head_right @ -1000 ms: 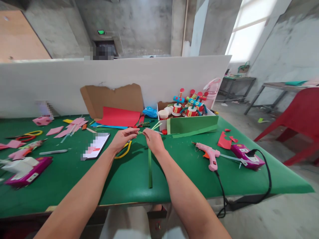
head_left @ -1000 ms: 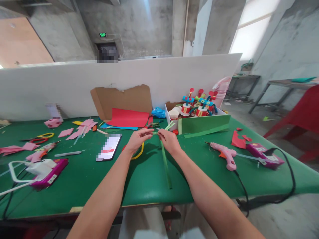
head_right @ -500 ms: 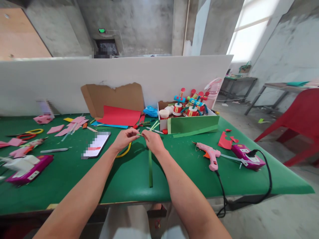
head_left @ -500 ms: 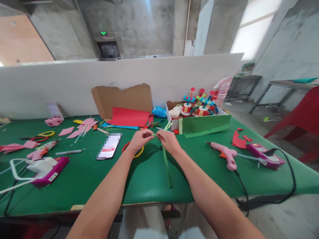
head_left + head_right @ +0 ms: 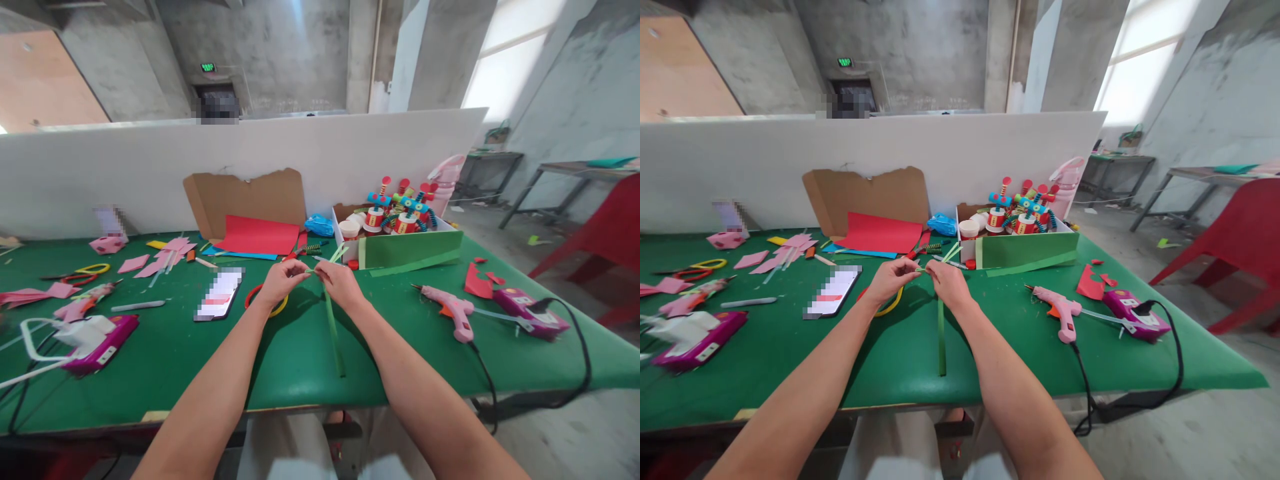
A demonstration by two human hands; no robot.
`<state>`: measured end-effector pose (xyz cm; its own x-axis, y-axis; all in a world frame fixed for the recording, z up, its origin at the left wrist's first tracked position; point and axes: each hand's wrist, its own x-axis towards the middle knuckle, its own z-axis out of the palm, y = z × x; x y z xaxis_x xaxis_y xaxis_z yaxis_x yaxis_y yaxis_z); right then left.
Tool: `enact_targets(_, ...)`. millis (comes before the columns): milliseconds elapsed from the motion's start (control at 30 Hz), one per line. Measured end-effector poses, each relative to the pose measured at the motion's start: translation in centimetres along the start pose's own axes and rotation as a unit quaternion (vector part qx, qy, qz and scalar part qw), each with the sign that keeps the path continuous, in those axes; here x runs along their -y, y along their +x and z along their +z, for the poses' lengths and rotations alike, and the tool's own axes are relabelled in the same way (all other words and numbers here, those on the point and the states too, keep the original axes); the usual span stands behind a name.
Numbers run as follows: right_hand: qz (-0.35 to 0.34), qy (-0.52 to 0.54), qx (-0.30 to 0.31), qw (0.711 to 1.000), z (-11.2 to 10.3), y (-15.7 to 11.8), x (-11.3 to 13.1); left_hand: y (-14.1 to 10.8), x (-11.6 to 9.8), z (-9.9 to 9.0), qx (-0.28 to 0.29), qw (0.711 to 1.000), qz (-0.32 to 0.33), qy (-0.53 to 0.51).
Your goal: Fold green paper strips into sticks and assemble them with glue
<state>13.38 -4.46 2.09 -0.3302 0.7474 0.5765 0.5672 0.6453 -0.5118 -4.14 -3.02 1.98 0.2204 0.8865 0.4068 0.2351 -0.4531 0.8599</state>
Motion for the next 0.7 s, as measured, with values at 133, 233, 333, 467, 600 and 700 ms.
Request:
enact_targets(133, -0.005, 0.002, 0.008, 1.0, 0.1, -0.01, 0.01, -0.07, -0.26, 0.13, -0.01, 1.0, 0.01, 0.022)
enact_targets(233, -0.005, 0.005, 0.008, 1.0, 0.14, -0.03, -0.03, -0.09, -0.45, 0.08, -0.017, 0.999, 0.018, 0.037)
enact_targets(333, -0.005, 0.006, 0.01, 1.0, 0.16, -0.03, -0.07, -0.11, -0.55, 0.08, -0.026, 0.999, 0.023, 0.042)
enact_targets(467, -0.005, 0.01, 0.013, 1.0, 0.15, 0.03, -0.05, -0.16, -0.59, 0.13, -0.03, 0.998, 0.024, 0.043)
enact_targets(600, -0.003, 0.014, 0.012, 1.0, 0.09, 0.03, 0.03, -0.19, -0.64, 0.09, -0.031, 0.998, 0.026, 0.048)
enact_targets(700, -0.001, 0.017, 0.014, 1.0, 0.04, 0.01, 0.09, -0.2, -0.68, -0.01, -0.03, 0.997, 0.032, 0.058)
